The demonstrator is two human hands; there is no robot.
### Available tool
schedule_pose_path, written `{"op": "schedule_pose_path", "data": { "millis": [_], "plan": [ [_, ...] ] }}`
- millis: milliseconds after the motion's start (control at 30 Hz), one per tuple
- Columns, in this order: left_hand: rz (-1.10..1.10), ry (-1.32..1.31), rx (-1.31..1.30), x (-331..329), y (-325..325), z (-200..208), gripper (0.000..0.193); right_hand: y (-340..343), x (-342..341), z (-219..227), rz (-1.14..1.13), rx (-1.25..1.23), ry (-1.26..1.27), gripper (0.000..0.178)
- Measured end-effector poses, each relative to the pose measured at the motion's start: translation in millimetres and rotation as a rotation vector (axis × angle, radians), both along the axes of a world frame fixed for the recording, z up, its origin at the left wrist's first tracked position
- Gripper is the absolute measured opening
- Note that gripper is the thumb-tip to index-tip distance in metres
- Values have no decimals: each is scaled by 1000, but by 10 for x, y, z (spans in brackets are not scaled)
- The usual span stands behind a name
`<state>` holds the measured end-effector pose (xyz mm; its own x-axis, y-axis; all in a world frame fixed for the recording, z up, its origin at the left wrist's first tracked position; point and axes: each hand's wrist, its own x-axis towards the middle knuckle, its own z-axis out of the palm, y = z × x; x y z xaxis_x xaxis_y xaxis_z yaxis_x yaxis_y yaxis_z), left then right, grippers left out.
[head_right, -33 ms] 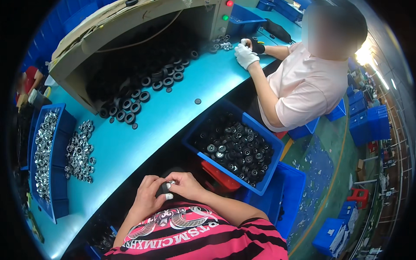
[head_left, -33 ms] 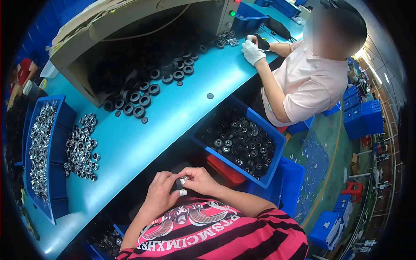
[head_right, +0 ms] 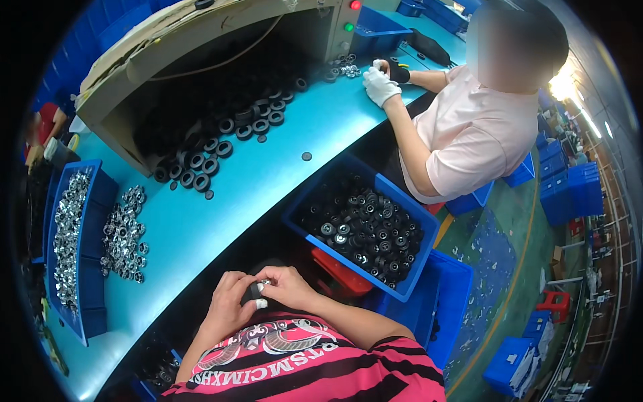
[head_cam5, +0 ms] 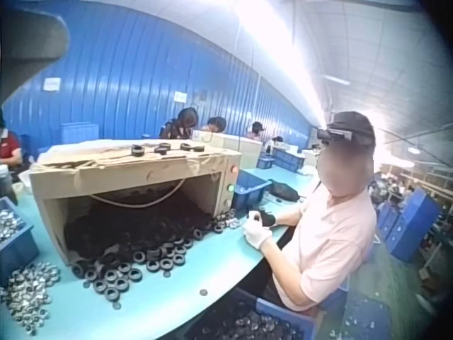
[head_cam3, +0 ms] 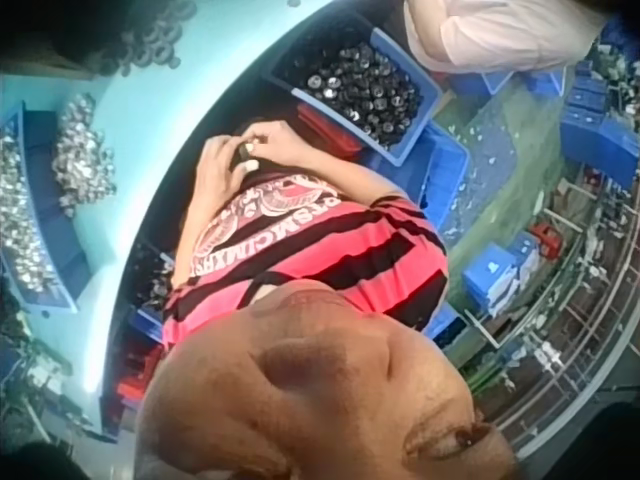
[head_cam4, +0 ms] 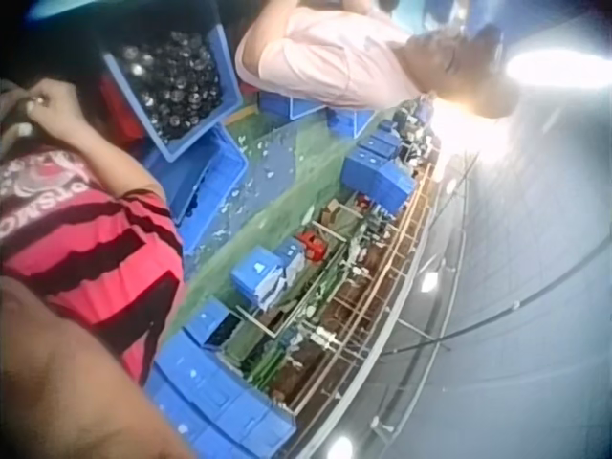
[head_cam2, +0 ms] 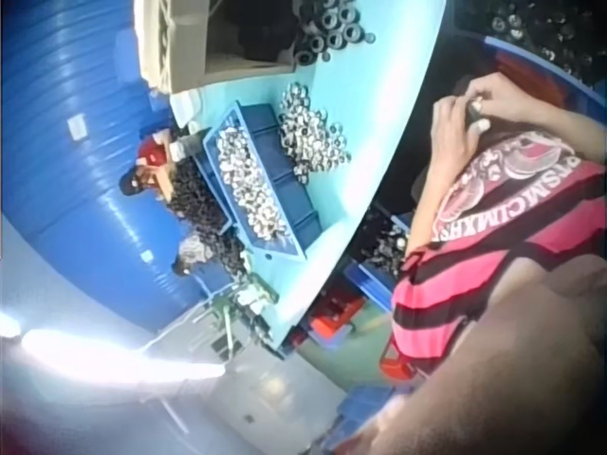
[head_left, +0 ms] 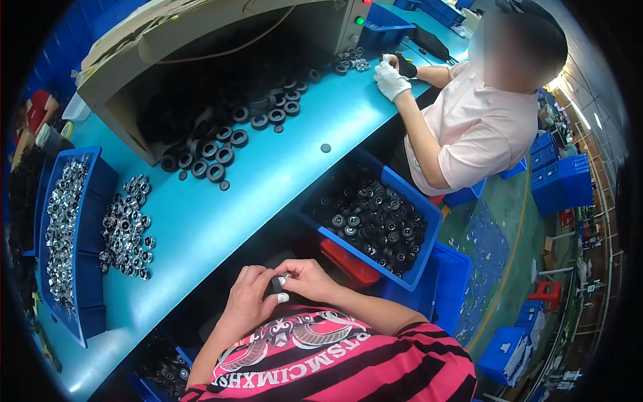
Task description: Assembling plastic and metal components into a housing unit at a factory workbench.
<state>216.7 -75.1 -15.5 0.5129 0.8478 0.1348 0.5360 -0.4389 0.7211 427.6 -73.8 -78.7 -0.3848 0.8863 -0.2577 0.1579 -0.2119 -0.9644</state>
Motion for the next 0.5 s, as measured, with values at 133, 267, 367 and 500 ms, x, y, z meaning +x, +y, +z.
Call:
{"op": "schedule_pose_path", "data": {
  "millis": [133, 267, 367, 500],
  "plan": [
    [46, -40, 1, -96, -52, -14, 50, 8, -141, -86, 6, -54, 98, 20],
    [89, -52, 26, -233, -115, -65, 50, 67, -292, -163, 58, -40, 120, 19],
    [121, -70, 29, -278, -146, -61, 50, 79, -376, -179, 64, -52, 130, 17],
    [134, -130, -29, -306, -148, -53, 50, 65, -451, -171, 23, -167, 191, 14]
  ]
}}
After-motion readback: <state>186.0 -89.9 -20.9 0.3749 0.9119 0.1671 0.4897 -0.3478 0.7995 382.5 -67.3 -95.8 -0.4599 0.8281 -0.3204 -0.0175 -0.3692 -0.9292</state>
